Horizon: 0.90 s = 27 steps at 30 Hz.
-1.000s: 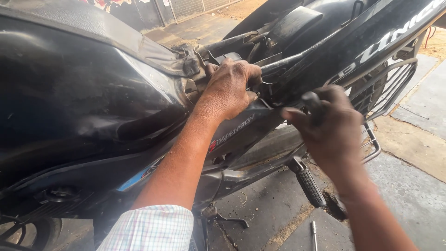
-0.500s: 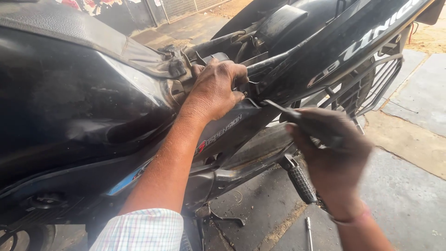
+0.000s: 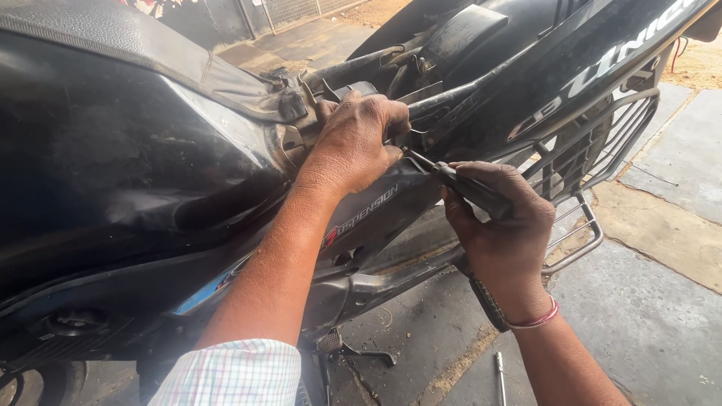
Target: Repairing or assembling the side panel and battery cover of a motorcycle using hand tools.
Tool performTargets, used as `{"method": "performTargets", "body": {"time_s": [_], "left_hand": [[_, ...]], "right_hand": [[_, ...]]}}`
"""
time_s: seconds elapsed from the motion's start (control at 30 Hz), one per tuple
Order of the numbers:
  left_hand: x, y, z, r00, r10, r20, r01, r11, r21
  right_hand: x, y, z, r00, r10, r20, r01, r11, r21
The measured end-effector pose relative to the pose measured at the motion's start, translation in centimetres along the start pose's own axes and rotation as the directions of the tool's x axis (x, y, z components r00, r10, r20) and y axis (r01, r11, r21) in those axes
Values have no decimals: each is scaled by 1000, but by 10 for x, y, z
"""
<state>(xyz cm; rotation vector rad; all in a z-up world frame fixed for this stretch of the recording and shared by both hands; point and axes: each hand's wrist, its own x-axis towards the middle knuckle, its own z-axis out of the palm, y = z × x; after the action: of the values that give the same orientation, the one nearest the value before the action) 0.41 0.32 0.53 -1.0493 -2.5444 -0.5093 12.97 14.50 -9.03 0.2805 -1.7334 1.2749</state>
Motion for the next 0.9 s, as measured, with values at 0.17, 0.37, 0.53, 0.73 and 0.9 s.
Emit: {"method": "performTargets", "body": {"time_s": [0.17,0.37,0.53,0.73,0.9], "left_hand": [[1,-1,1,1000,25,-11,-24,1000,6],[0,-2,0,1000,23,-12,-23,1000,-8],[2,-5,2,999,38,-25,-38,999,-12],[5,-5,-2,999,-4,50,5,1000,-23],[8,-10,-3,997,12,76,-9,999,-51]], "right_hand": [[2,-2,-3,1000,1,21,-1,1000,3],[9,-5,-7,996,-45,81,49,998,-46],[12,-9,-11,973,-212,88,230,887,-401],[12,5,-18,943,-308,129,332,827,-454],[17,-24,-19,938,-308,160,340,718,-608]]}}
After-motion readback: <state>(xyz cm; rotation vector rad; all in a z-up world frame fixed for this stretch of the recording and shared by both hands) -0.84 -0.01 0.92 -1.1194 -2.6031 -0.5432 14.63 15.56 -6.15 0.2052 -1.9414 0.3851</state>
